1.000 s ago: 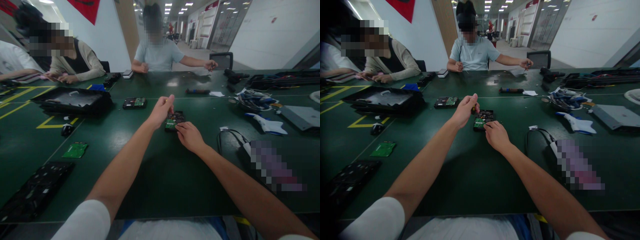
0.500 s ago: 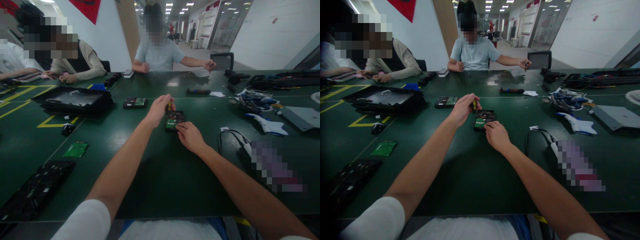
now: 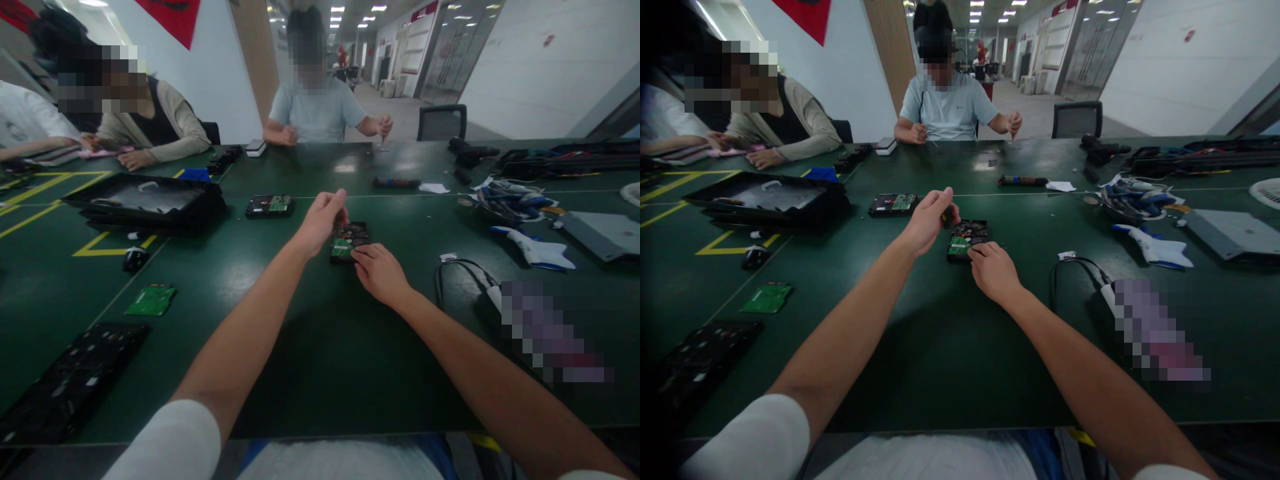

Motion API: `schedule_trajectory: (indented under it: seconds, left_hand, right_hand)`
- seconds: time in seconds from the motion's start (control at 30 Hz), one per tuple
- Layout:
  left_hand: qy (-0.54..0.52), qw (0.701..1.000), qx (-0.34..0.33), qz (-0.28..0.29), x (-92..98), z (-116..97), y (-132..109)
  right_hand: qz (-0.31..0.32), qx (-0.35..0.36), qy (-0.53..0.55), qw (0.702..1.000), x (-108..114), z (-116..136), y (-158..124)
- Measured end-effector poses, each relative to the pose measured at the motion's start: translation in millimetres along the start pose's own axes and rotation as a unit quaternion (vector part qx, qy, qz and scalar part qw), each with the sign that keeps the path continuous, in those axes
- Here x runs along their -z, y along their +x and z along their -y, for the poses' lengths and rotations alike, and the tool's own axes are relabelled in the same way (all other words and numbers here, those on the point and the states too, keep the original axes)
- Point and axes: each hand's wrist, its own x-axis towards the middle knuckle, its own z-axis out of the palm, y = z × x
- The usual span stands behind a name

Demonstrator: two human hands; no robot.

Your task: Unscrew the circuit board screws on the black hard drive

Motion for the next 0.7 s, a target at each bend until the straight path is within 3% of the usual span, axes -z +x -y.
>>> schedule_trajectory:
  seconds: [0.3,0.7]
  left_hand:
    - [-0.005,1.000,0.012,0.009,0.3,-6.1,-0.1]
    - [0.008,0.999,0.013,-0.044,-7.4,-0.4,-1.6]
  right_hand:
    - [-0.005,0.000,-0.002,1.000,-1.8,-0.7,-1.0]
    - [0.002,-0.005,-0.006,1.000,-1.1,-0.6,-0.8]
